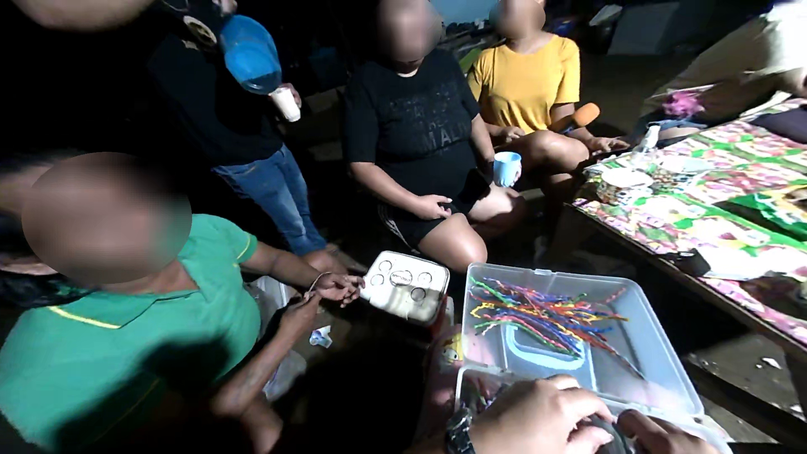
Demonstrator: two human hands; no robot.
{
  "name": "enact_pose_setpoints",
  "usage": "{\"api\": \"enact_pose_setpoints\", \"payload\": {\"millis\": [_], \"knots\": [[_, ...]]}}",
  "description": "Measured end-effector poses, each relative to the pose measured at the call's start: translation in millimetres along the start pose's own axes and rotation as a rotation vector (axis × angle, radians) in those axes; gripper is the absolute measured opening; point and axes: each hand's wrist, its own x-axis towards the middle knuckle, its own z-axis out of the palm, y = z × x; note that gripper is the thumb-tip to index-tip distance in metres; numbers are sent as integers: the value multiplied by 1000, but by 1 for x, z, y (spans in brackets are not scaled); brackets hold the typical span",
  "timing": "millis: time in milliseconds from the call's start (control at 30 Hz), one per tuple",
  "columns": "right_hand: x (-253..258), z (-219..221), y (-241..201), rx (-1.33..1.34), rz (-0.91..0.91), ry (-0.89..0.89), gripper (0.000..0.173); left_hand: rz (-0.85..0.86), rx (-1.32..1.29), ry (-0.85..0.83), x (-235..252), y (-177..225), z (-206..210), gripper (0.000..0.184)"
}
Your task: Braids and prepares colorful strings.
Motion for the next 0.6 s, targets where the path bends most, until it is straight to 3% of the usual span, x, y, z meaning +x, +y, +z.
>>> {"api": "enact_pose_setpoints", "payload": {"millis": [233,300,433,600], "knots": [[-4,-8,-1,262,-429,685,18,-24,-305,120,10,14,4,36],[-1,-7,1,366,-538,812,14,1,-384,142,15,19,6,32],[3,-16,-1,547,-732,870,11,134,-270,237,28,30,-1,15],[9,-37,-3,759,-700,834,10,282,-157,360,45,40,-21,14]]}}
